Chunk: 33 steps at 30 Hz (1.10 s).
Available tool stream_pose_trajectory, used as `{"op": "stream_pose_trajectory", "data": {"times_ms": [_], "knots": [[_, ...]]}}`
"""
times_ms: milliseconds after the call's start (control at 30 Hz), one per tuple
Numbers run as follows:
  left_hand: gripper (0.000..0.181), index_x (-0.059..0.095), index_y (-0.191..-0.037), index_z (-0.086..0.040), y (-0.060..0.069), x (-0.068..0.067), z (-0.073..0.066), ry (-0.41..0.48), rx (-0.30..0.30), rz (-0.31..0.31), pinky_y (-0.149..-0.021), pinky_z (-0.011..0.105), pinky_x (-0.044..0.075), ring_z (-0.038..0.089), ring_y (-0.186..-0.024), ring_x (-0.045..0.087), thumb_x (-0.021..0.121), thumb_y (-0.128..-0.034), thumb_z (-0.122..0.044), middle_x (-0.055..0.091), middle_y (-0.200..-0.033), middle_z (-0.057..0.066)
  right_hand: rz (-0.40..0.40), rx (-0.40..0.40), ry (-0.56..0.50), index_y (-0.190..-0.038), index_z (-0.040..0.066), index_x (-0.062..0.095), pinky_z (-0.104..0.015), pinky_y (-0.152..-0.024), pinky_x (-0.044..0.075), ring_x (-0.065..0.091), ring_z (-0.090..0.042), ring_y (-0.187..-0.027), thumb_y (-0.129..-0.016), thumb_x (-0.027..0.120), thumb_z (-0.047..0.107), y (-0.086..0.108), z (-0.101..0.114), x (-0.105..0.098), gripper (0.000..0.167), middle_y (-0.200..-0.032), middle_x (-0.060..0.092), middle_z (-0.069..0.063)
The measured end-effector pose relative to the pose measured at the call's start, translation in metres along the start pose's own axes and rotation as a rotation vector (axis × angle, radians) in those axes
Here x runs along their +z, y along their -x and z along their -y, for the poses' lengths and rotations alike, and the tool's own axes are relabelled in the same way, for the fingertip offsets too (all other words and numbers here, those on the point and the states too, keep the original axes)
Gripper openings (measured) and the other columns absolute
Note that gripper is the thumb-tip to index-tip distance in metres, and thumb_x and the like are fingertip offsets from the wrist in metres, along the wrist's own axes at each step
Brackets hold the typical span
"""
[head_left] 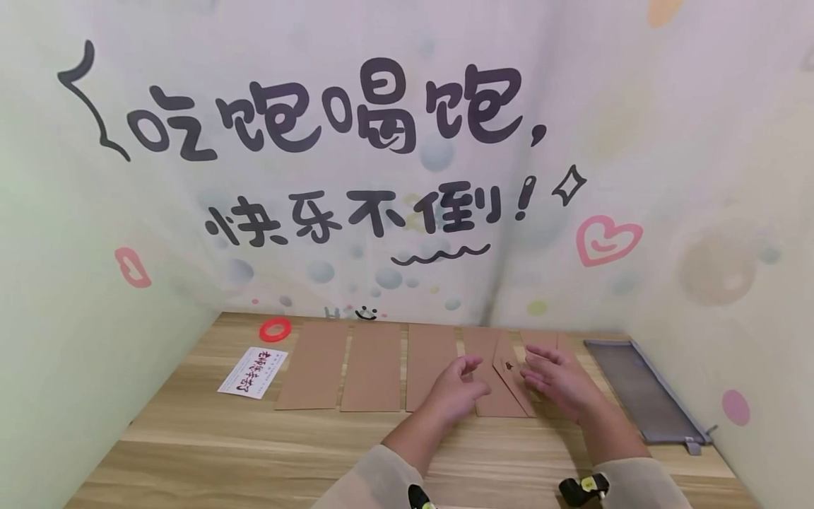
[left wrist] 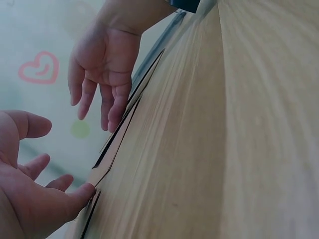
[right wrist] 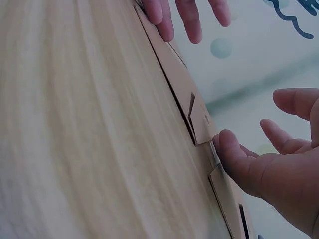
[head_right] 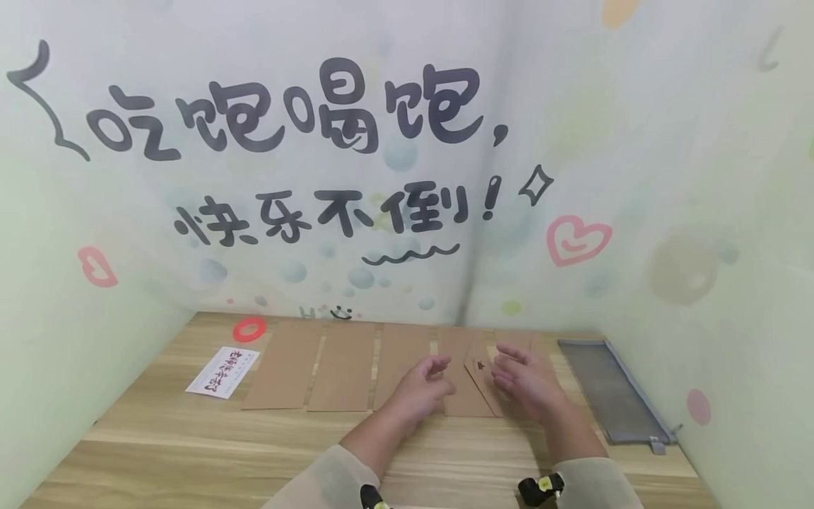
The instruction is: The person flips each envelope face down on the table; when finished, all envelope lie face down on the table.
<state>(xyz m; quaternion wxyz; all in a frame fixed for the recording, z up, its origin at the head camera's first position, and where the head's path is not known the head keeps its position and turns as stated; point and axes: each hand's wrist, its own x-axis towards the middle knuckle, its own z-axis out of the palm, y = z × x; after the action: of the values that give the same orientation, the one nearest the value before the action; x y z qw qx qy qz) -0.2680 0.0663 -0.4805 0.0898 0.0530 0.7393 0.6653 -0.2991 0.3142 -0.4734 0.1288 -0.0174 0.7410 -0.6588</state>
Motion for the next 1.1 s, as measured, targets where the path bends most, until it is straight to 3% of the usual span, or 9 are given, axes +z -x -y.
{"op": "stream_pose_trajectory", "data": {"times_ms": [100, 167, 267, 333, 433, 533, 900, 1100], "knots": [[0.057, 0.064, -0.144, -0.017, 0.001, 0.0, 0.0, 0.004, 0.003, 0.005, -0.118, 0.057, 0.049, 0.037, -0.145, 0.055, 0.077, -0.0895, -0.014, 0.058, -0.155, 0.009, -0.024, 0.004, -0.029, -0.166, -0.008, 0.022, -0.026, -0.108, 0.056, 0.063, -0.024, -0.136, -0.113, 0.055, 0.025, 0.0, 0.001, -0.002, 0.071, -0.164, 0.04, -0.027], [0.057, 0.064, -0.145, -0.017, 0.001, 0.0, 0.0, 0.004, 0.006, 0.008, -0.118, 0.056, 0.049, 0.038, -0.145, 0.054, 0.077, -0.0891, -0.014, 0.058, -0.155, 0.008, -0.036, -0.003, -0.055, -0.165, -0.008, 0.024, -0.024, -0.103, 0.058, 0.068, -0.013, -0.123, -0.112, 0.057, 0.022, 0.0, 0.001, -0.003, 0.069, -0.152, 0.056, -0.017], [0.059, 0.063, -0.146, -0.015, 0.002, -0.001, 0.0, 0.0, 0.012, 0.019, -0.116, 0.056, 0.051, 0.039, -0.147, 0.053, 0.077, -0.089, -0.012, 0.057, -0.157, 0.009, -0.03, -0.026, -0.064, -0.164, -0.009, 0.025, -0.022, -0.1, 0.059, 0.069, -0.005, -0.113, -0.111, 0.057, 0.018, 0.0, 0.003, -0.004, 0.067, -0.14, 0.064, -0.007], [0.059, 0.062, -0.147, -0.015, 0.002, -0.001, 0.0, 0.001, 0.012, 0.027, -0.115, 0.055, 0.053, 0.04, -0.148, 0.052, 0.077, -0.0892, -0.012, 0.056, -0.159, 0.01, -0.017, -0.049, -0.043, -0.164, -0.01, 0.025, -0.021, -0.1, 0.058, 0.067, -0.003, -0.114, -0.112, 0.055, 0.017, 0.0, 0.004, -0.003, 0.066, -0.147, 0.062, -0.016], [0.06, 0.061, -0.148, -0.014, 0.001, -0.001, 0.0, 0.013, 0.008, 0.039, -0.112, 0.053, 0.055, 0.04, -0.148, 0.051, 0.076, -0.0898, -0.012, 0.055, -0.16, 0.011, -0.005, -0.073, -0.003, -0.165, -0.009, 0.024, -0.018, -0.101, 0.055, 0.063, 0.0, -0.116, -0.112, 0.053, 0.015, 0.001, 0.007, -0.001, 0.065, -0.163, 0.043, -0.029], [0.061, 0.061, -0.148, -0.015, 0.001, -0.001, 0.001, 0.024, 0.014, 0.053, -0.109, 0.051, 0.057, 0.039, -0.148, 0.052, 0.076, -0.0895, -0.012, 0.055, -0.16, 0.012, 0.017, -0.087, 0.017, -0.166, -0.008, 0.023, -0.016, -0.101, 0.053, 0.061, 0.004, -0.118, -0.112, 0.052, 0.013, 0.002, 0.01, 0.002, 0.065, -0.17, 0.029, -0.033], [0.062, 0.056, -0.153, -0.016, 0.003, 0.001, -0.002, 0.108, -0.004, 0.15, -0.113, 0.051, 0.055, 0.032, -0.144, 0.059, 0.08, -0.0952, -0.021, 0.06, -0.155, 0.016, 0.118, -0.096, -0.034, -0.168, 0.001, 0.026, -0.022, -0.101, 0.057, 0.063, -0.004, -0.126, -0.109, 0.058, 0.013, 0.008, 0.018, 0.016, 0.068, -0.168, 0.033, -0.029], [0.057, 0.058, -0.151, -0.022, 0.006, 0.002, -0.004, 0.156, 0.01, 0.185, -0.113, 0.048, 0.056, 0.032, -0.146, 0.058, 0.079, -0.0981, -0.023, 0.058, -0.158, 0.013, 0.124, -0.065, -0.028, -0.17, 0.012, 0.026, -0.024, -0.102, 0.055, 0.058, -0.011, -0.131, -0.11, 0.058, 0.019, 0.014, 0.024, 0.026, 0.068, -0.17, 0.031, -0.026]]}}
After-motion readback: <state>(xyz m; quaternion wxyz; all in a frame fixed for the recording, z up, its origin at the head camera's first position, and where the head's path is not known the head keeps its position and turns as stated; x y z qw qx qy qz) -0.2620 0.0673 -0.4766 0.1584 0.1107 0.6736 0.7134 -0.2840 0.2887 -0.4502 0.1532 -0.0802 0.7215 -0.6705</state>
